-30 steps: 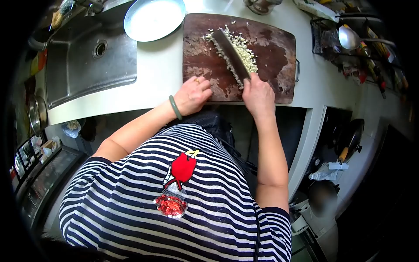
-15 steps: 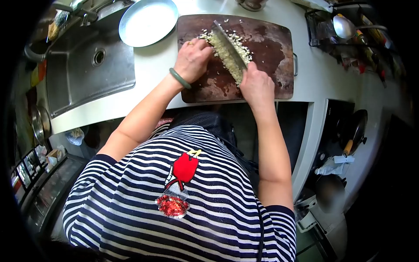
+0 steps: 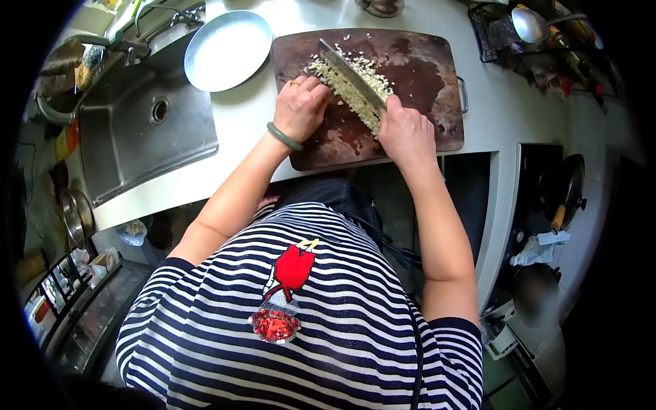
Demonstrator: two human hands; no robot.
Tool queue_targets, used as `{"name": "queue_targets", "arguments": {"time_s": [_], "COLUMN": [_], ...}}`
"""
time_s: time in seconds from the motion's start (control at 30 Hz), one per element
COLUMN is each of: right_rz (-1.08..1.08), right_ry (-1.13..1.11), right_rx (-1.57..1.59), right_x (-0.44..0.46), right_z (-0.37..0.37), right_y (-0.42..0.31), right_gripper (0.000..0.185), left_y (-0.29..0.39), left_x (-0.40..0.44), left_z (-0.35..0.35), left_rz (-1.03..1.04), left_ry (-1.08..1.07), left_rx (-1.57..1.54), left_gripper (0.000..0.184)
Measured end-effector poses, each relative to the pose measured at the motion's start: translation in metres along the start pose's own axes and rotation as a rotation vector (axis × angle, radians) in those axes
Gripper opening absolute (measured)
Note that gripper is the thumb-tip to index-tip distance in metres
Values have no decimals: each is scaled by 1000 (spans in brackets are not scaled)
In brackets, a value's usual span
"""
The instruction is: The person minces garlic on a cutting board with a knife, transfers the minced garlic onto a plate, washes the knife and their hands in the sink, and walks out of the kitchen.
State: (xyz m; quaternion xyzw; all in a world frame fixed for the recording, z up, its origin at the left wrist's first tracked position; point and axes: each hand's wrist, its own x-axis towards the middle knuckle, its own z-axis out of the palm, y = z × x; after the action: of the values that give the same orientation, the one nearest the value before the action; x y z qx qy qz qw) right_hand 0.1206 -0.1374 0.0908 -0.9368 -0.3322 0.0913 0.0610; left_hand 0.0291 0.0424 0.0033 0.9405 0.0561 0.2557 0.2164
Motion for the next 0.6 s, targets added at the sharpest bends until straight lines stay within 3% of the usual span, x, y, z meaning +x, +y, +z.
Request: {"name": "queue_targets", "arguments": {"time_s": [0.23, 0.37, 0.43, 0.47, 0.5, 0.53, 0.6], "right_rz": [39, 51, 160, 224, 227, 344, 502], "right_ry": [-47, 136, 14, 2, 11, -96, -207], "right_rx": [42, 278, 622, 772, 776, 1010, 1295], "right_x": [-2, 2, 3, 2, 1, -1, -4], "right_z": [5, 10, 12, 13, 10, 6, 4], "right_y": [14, 51, 65, 63, 64, 65, 62], "right_gripper": [20, 26, 29, 17, 17, 15, 12], "left_y": [-2, -6, -6, -6, -5, -3, 11], "left_x": [-1, 0, -1, 0, 2, 2, 7], "left_z": [-1, -3, -1, -2, -3, -4, -13], "left_rz": [-4, -4, 1, 12, 22, 32, 28], "left_ry": [27, 14, 11, -15, -41, -43, -55], "left_rx": [-17, -14, -22, -35, -48, -48, -147], "left_gripper": [7, 10, 10, 12, 15, 15, 39]}}
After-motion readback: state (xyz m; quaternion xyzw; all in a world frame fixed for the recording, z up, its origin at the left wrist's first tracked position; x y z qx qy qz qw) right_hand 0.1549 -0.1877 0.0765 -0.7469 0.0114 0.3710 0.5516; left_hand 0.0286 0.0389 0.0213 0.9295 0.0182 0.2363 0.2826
